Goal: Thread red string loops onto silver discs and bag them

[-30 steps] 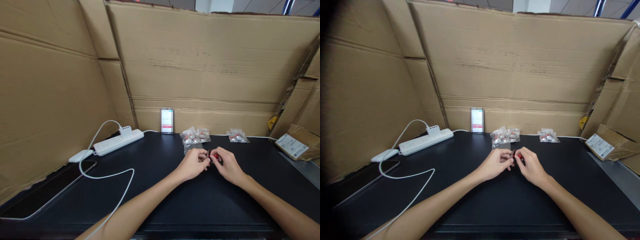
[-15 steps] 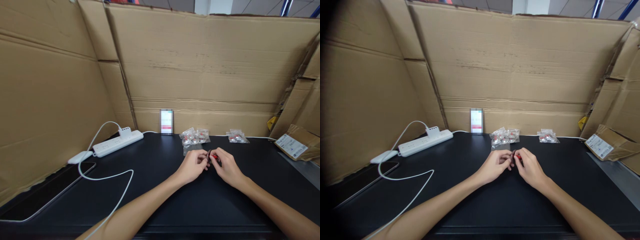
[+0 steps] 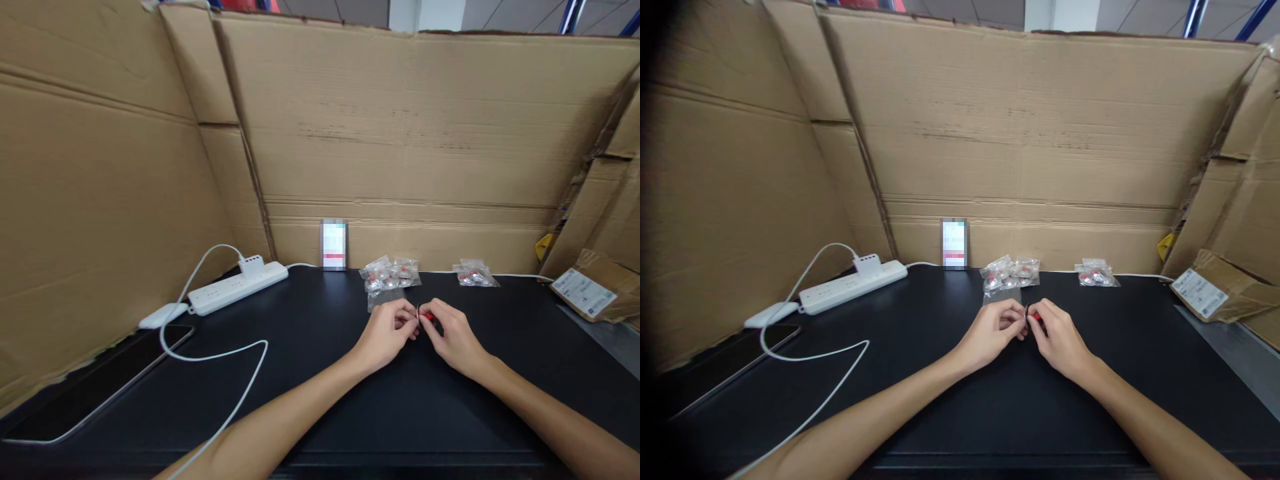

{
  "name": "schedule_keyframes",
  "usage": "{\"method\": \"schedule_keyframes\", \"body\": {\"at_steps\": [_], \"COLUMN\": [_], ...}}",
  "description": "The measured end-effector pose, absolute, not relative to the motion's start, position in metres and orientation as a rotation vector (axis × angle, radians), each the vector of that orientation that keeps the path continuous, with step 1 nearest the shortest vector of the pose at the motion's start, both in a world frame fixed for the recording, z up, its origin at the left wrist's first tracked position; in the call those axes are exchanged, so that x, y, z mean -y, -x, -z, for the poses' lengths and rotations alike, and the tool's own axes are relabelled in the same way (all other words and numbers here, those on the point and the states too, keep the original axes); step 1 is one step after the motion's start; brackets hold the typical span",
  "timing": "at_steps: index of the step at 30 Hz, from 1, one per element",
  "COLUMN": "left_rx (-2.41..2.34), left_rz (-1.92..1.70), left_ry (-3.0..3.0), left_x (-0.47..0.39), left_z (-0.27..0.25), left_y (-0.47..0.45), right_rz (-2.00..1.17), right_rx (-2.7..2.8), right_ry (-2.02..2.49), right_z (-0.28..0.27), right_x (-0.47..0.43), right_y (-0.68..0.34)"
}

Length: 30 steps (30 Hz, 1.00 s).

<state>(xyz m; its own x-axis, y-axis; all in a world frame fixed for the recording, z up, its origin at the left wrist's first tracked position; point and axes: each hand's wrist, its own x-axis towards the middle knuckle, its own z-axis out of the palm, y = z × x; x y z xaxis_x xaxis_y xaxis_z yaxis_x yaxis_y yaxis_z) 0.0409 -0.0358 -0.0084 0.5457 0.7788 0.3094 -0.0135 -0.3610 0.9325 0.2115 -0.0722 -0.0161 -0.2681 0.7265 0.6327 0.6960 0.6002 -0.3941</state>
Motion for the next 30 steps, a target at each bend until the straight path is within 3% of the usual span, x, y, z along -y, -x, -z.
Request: {"method": "schedule_keyframes", "body": {"at_steps": [10, 19, 26, 30], "left_rx": [-0.618, -0.618, -0.715, -0.806], "left_rz": [-0.917, -0.873, -0.900, -0.851], "left_ry": [-1.736, -1.999, -2.147, -2.313], "left_x": [0.025, 0.026, 0.020, 0.013], "left_z": [0.002, -0.006, -0.009, -0.010], "left_y": [-0.037, -0.032, -0.027, -0.020], "right_rz": [-0.137, -1.065, -1.453, -1.469], "right_rx": [1.923, 1.545, 1.367, 1.263], "right_ry": [1.000, 0.817, 0.769, 0.775], "right_z": [0.000, 0.004, -0.003, 0.001], "right_x": [0.077, 0.071, 0.072, 0.066], "right_y": [-0.207, -0.205, -0.208, -0.218]}}
